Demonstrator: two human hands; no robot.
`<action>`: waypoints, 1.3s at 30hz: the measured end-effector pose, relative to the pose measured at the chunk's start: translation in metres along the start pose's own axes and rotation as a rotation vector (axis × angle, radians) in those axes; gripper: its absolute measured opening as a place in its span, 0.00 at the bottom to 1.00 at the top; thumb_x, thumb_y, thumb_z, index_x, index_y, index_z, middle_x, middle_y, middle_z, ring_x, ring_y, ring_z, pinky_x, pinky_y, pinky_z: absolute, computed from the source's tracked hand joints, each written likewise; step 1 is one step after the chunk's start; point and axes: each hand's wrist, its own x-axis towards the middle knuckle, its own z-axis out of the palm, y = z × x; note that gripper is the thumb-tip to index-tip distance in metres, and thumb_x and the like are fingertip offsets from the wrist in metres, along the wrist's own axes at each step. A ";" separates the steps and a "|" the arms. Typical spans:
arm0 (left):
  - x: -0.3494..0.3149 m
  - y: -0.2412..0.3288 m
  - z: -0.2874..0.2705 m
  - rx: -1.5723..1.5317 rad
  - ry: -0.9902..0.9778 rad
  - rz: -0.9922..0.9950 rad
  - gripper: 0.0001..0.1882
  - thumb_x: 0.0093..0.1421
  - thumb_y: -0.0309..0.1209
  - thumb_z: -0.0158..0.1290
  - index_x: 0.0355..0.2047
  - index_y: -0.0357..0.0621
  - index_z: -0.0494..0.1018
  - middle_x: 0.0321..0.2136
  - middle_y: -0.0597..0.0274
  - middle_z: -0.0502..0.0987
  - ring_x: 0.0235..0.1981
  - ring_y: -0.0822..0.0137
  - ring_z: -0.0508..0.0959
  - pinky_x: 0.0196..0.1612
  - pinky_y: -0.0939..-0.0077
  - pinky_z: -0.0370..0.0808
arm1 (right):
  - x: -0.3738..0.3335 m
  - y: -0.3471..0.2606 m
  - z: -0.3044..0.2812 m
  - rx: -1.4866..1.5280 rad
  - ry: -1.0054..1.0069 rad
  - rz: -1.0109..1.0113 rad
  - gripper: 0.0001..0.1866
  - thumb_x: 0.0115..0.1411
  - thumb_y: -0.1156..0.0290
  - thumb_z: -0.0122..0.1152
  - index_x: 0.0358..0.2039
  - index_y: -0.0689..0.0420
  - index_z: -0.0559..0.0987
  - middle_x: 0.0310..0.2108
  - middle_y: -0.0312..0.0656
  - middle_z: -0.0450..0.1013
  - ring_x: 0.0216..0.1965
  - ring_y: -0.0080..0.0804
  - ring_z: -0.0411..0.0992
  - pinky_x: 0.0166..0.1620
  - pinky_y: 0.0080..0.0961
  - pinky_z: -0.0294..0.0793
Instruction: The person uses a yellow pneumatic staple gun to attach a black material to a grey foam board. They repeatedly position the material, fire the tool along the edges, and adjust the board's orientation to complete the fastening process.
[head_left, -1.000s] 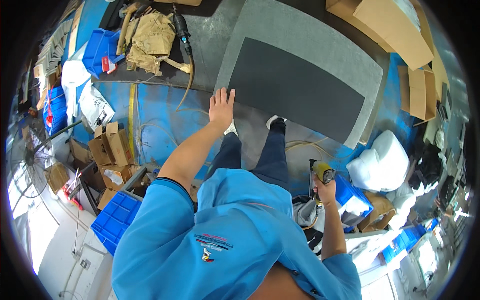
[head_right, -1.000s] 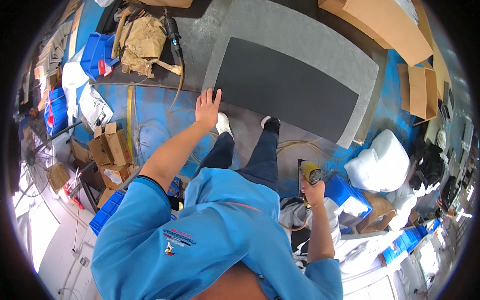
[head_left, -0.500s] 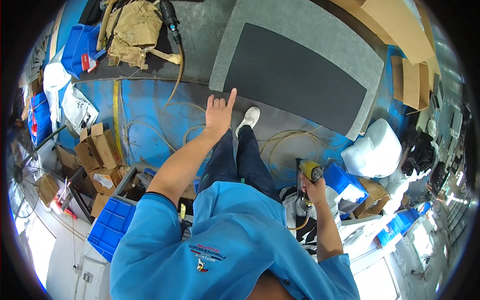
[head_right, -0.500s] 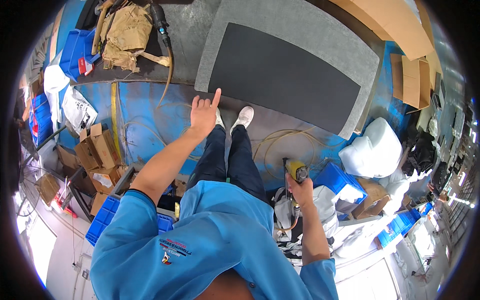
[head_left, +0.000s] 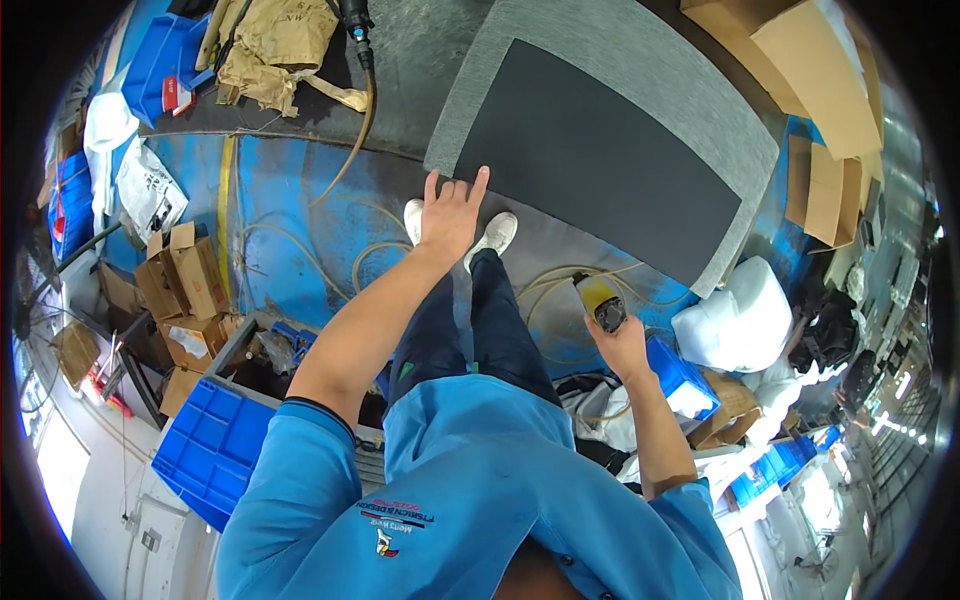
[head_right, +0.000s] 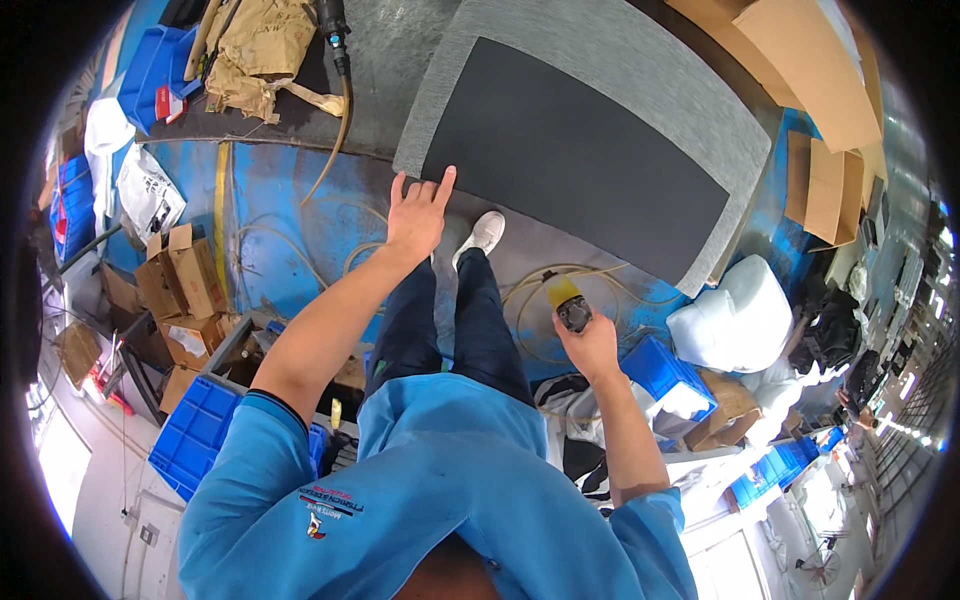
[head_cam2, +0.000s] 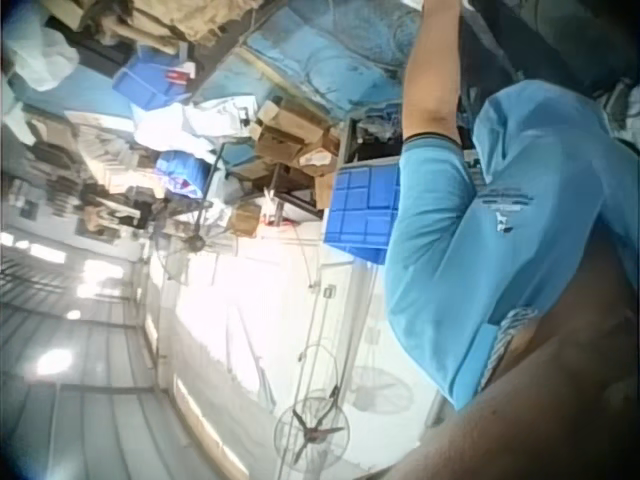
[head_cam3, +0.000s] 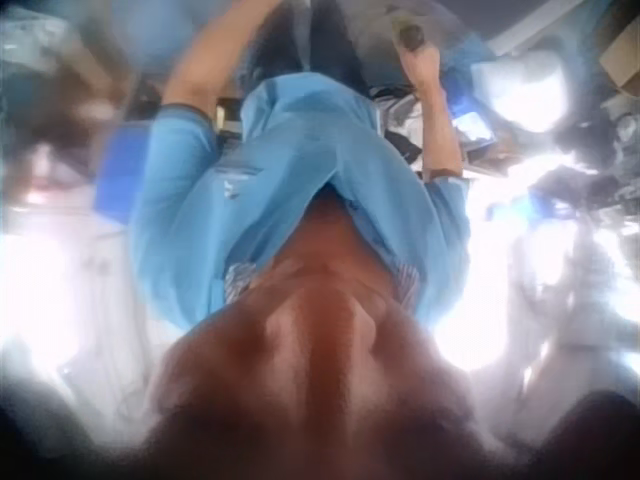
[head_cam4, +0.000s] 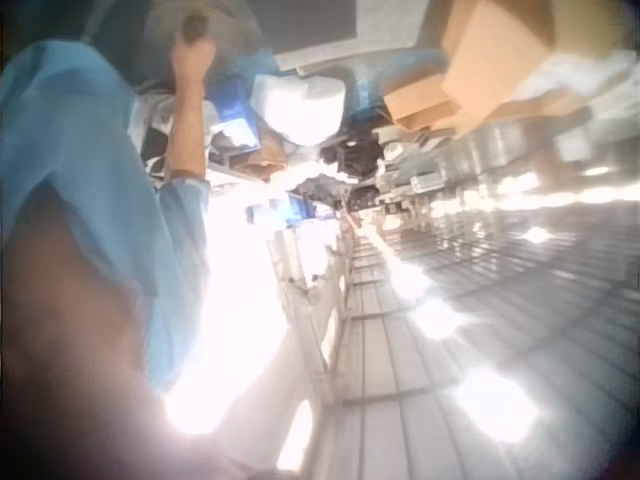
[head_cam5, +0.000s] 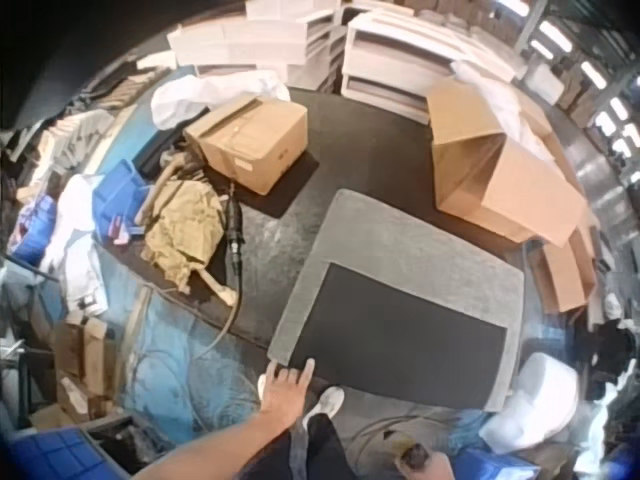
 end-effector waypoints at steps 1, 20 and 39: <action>0.001 0.000 -0.001 0.021 -0.004 0.004 0.43 0.61 0.27 0.56 0.77 0.49 0.57 0.41 0.61 0.78 0.50 0.60 0.77 0.75 0.45 0.52 | 0.003 -0.016 -0.001 0.010 0.017 -0.040 0.20 0.59 0.57 0.74 0.41 0.62 0.85 0.32 0.54 0.83 0.36 0.56 0.82 0.42 0.41 0.79; 0.003 -0.008 -0.011 -0.100 -0.003 0.039 0.40 0.60 0.25 0.54 0.75 0.48 0.61 0.30 0.60 0.79 0.41 0.59 0.79 0.75 0.47 0.53 | 0.143 -0.172 0.044 -0.261 -0.117 -0.340 0.35 0.54 0.72 0.72 0.64 0.47 0.78 0.50 0.43 0.81 0.49 0.52 0.80 0.53 0.39 0.79; 0.001 -0.005 -0.010 -0.129 -0.058 0.031 0.42 0.58 0.24 0.55 0.75 0.47 0.61 0.20 0.65 0.77 0.35 0.61 0.80 0.77 0.49 0.51 | 0.148 -0.169 0.042 -0.310 -0.133 -0.433 0.34 0.53 0.71 0.72 0.64 0.46 0.79 0.48 0.44 0.82 0.47 0.54 0.79 0.52 0.40 0.79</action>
